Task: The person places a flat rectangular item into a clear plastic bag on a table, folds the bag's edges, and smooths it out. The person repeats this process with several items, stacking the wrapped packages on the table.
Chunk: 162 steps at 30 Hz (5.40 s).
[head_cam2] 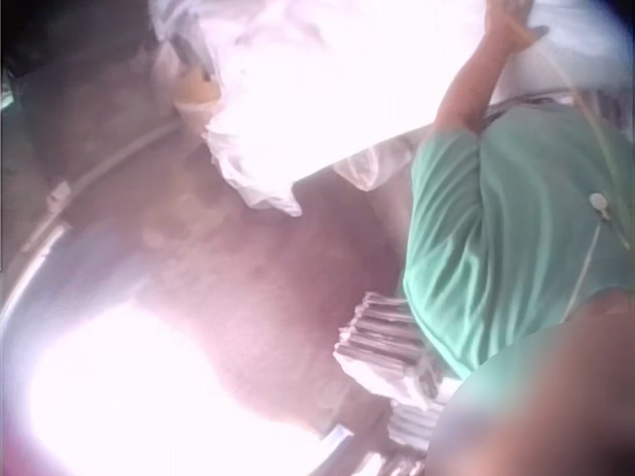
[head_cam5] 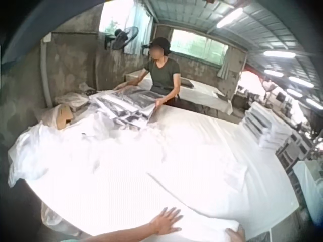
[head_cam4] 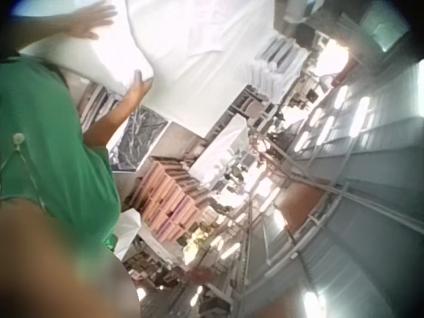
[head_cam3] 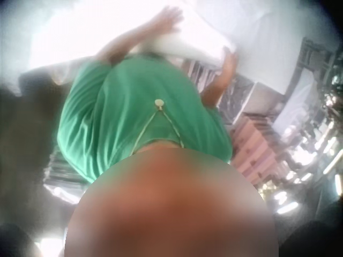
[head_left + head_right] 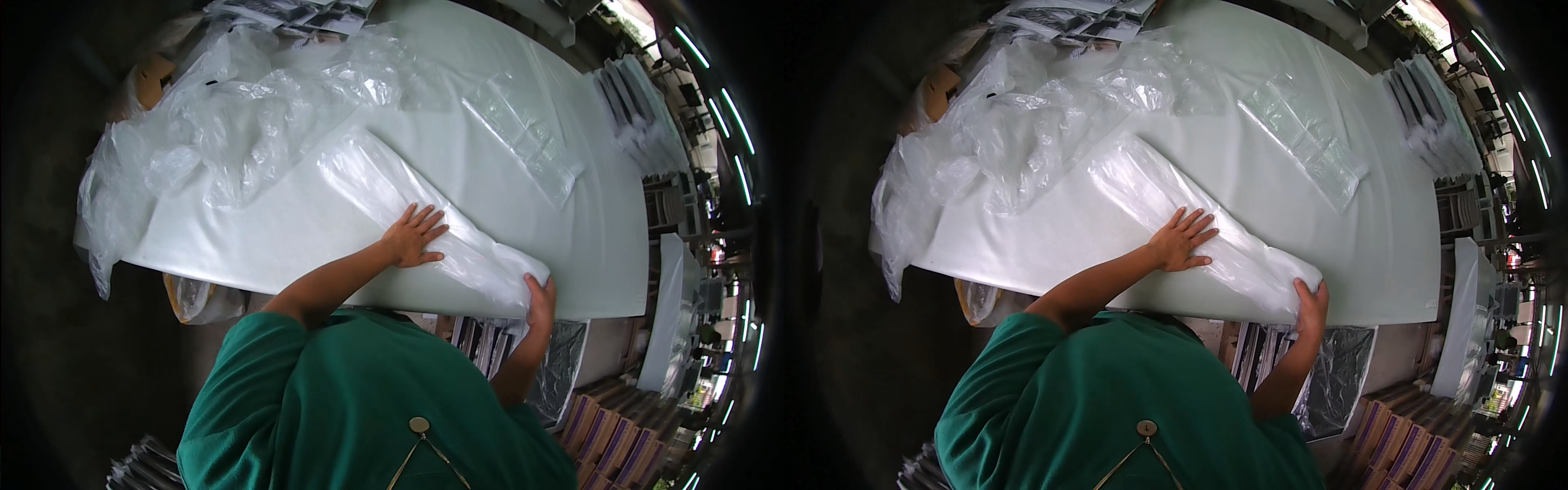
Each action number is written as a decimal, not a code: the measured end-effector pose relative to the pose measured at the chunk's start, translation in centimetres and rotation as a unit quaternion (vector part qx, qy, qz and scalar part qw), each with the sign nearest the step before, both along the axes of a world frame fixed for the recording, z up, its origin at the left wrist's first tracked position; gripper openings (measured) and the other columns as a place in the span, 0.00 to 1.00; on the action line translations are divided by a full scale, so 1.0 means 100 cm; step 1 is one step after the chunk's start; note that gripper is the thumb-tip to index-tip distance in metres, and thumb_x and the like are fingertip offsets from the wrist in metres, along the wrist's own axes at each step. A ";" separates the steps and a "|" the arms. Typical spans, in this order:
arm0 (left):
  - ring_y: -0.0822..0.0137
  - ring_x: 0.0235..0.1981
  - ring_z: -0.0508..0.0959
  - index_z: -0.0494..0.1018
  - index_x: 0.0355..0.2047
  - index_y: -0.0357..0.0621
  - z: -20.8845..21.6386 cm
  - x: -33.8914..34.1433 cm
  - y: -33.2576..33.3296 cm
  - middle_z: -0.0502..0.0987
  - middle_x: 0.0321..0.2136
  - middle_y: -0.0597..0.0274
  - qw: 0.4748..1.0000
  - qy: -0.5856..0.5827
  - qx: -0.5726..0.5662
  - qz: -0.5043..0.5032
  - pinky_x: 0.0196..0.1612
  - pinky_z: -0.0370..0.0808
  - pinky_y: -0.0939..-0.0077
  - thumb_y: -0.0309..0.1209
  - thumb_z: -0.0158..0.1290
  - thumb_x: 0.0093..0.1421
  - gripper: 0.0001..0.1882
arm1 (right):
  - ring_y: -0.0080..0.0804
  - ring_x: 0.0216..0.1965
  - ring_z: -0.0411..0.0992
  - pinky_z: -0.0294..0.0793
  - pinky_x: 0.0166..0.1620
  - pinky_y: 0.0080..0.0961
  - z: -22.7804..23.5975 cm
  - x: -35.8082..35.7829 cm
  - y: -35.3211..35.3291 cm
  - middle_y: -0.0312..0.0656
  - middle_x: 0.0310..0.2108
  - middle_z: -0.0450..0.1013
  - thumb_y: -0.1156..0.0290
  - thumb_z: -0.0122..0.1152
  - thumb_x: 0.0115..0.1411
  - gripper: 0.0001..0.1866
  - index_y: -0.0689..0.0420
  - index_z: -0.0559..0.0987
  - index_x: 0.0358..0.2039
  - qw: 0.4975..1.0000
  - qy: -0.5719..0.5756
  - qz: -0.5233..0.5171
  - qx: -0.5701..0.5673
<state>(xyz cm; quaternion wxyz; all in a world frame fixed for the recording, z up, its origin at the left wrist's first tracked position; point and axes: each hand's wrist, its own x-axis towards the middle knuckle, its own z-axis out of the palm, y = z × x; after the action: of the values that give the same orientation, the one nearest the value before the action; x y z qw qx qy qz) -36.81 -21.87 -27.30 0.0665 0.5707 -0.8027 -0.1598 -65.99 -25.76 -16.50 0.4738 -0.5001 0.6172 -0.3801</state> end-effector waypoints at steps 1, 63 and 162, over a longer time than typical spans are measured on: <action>0.57 0.65 0.36 0.42 0.63 0.52 0.009 0.001 -0.002 0.41 0.64 0.58 0.999 -0.001 0.036 -0.006 0.64 0.30 0.58 0.60 0.27 0.59 0.38 | 0.33 0.38 0.69 0.66 0.45 0.27 0.012 0.016 -0.002 0.46 0.40 0.70 0.72 0.61 0.48 0.25 0.67 0.68 0.46 0.999 -0.046 0.012 -0.021; 0.55 0.50 0.65 0.65 0.50 0.47 -0.107 0.489 0.226 0.61 0.51 0.48 0.366 0.719 -0.058 0.588 0.50 0.65 0.63 0.41 0.45 0.58 0.20 | 0.33 0.53 0.60 0.59 0.55 0.29 -0.072 0.690 -0.035 0.48 0.51 0.62 0.68 0.55 0.51 0.31 0.62 0.60 0.56 0.970 -0.106 0.179 -0.125; 0.59 0.59 0.55 0.48 0.59 0.40 -0.578 0.545 0.732 0.55 0.57 0.49 0.501 0.101 0.241 0.825 0.59 0.52 0.68 0.47 0.53 0.49 0.42 | 0.38 0.59 0.54 0.55 0.58 0.30 -0.417 0.698 0.470 0.49 0.56 0.58 0.67 0.56 0.53 0.29 0.61 0.62 0.55 0.500 0.257 0.766 0.312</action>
<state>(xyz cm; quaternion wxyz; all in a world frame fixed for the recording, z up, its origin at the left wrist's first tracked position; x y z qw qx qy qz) 17.64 51.37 -85.06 0.1090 0.9480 0.1143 -0.2763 3.86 21.27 -58.24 0.5256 -0.6725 0.1663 0.4938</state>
